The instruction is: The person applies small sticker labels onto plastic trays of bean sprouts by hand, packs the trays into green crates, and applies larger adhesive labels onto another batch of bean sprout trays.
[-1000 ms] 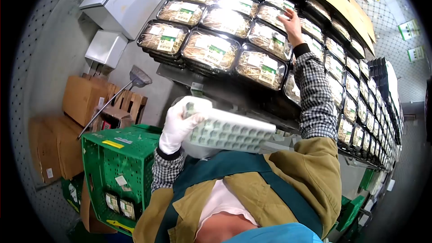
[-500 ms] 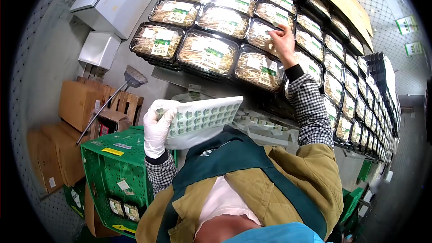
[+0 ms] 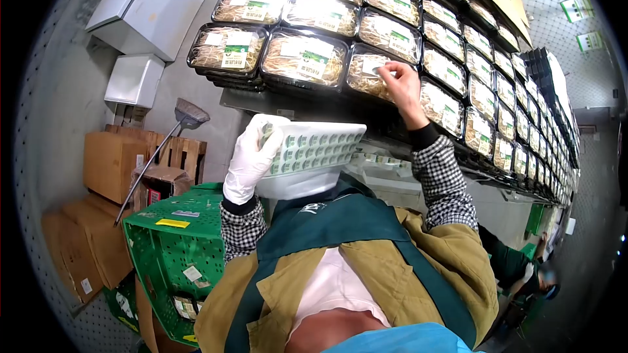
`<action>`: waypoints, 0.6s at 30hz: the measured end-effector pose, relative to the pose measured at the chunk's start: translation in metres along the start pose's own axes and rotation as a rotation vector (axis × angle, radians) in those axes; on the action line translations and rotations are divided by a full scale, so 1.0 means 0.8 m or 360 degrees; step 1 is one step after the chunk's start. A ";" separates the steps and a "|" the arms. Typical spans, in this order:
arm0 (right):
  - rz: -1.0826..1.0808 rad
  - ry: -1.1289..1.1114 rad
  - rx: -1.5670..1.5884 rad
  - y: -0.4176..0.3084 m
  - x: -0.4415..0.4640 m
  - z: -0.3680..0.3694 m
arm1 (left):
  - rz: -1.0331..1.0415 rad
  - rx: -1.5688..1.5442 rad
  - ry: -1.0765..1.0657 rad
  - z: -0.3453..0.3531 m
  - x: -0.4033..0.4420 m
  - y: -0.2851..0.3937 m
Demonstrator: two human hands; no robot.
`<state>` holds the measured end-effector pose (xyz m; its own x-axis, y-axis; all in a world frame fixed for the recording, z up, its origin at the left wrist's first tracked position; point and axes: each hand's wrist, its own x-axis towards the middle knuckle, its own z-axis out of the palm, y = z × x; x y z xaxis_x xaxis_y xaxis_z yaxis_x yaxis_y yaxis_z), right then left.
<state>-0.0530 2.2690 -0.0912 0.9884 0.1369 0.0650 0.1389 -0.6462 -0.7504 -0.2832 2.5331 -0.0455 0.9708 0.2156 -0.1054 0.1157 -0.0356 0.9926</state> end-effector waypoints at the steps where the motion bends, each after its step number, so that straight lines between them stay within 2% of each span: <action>1: -0.0210 0.0160 -0.0110 -0.004 -0.017 0.012 | 0.0017 -0.0013 -0.0032 0.002 0.003 -0.004; 2: -0.0404 0.0307 -0.0238 0.000 -0.026 0.024 | 0.0030 -0.0027 -0.0061 0.005 0.004 -0.007; 4: -0.0560 0.0432 -0.0676 -0.011 -0.038 0.030 | -0.0015 0.0073 -0.0080 0.009 0.006 -0.004; 5: -0.0435 0.0391 -0.0809 -0.018 -0.039 0.026 | 0.0070 0.0114 -0.0037 0.012 0.006 -0.010; 6: -0.0627 0.0499 -0.0870 -0.020 -0.037 0.021 | 0.0152 0.0160 0.0011 0.014 0.006 -0.014; 8: -0.0758 0.0410 -0.0588 -0.045 -0.044 0.014 | 0.0246 0.0193 0.0063 0.017 0.003 -0.008; 10: -0.0462 -0.0336 0.0060 -0.113 -0.075 0.004 | 0.0239 0.0303 0.0083 0.019 -0.003 0.001; 12: -0.0810 -0.0793 0.0354 -0.162 -0.107 0.010 | 0.0356 0.0281 0.0074 0.021 -0.006 -0.007; 15: -0.1511 -0.0633 -0.0081 -0.203 -0.131 0.031 | 0.0273 0.0419 0.0033 0.012 -0.017 -0.008; 16: -0.1593 -0.0624 -0.0127 -0.207 -0.132 0.032 | 0.0225 0.0477 0.0002 0.005 -0.022 -0.006; 18: -0.1541 -0.0676 0.0130 -0.199 -0.120 0.040 | 0.0136 0.0423 -0.0019 -0.002 -0.030 -0.005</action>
<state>-0.1716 2.3829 0.0013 0.3540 0.8278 0.4351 0.8356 -0.0710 -0.5447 -0.3074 2.5298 -0.0466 0.9816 0.1893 -0.0241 0.0828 -0.3083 0.9477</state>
